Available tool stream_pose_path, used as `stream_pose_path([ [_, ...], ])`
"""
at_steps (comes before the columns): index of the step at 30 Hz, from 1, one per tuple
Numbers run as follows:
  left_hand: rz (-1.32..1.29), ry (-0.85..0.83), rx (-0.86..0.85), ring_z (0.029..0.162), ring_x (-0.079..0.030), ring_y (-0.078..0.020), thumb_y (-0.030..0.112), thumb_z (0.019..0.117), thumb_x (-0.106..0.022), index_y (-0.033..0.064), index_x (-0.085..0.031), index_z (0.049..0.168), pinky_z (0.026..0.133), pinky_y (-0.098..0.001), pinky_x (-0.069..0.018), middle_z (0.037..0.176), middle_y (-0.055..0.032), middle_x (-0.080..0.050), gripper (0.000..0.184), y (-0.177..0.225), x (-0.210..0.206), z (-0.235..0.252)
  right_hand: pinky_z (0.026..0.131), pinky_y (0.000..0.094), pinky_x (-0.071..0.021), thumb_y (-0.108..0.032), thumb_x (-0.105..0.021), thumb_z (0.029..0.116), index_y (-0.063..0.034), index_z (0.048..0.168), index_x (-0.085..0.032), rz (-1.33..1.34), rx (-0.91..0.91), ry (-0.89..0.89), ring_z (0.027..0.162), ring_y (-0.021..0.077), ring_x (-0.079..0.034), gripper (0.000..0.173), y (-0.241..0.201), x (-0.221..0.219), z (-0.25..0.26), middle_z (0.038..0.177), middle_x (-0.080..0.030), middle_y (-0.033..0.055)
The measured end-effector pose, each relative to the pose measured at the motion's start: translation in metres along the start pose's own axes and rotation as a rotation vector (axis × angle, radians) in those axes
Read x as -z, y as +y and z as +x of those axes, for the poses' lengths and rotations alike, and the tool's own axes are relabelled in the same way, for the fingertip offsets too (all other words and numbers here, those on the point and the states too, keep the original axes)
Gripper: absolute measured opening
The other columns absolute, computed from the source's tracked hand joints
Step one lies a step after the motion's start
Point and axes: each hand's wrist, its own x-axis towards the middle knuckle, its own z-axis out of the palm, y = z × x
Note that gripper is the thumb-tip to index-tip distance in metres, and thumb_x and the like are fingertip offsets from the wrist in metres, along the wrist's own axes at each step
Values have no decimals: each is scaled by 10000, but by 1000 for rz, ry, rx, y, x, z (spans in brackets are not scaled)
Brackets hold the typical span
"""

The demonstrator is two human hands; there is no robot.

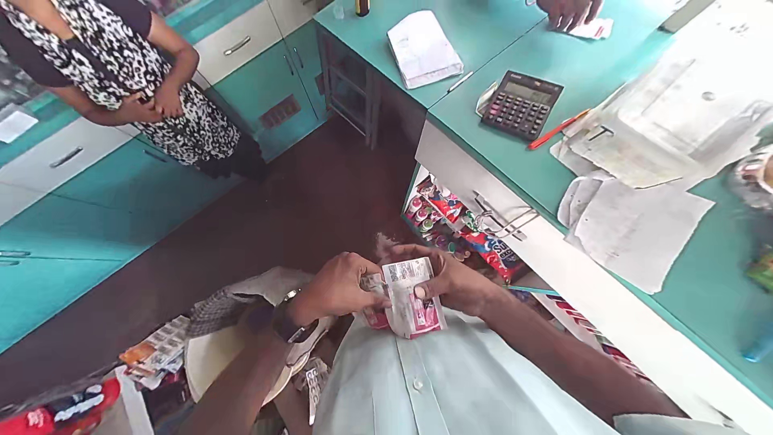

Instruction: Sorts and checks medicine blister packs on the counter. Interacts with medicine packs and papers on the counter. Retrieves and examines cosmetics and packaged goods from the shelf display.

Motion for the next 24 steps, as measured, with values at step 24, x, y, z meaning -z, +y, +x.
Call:
stream_pose_path([
  [24, 233, -156, -40, 614, -586, -116, 409, 876, -760, 66, -714, 750, 631, -408, -476, 645, -10, -635, 369, 53, 85, 219, 746, 310, -636, -6, -726, 893, -39, 1016, -671, 22, 151, 598, 764, 128, -738, 139, -129, 97, 44, 847, -755, 33],
])
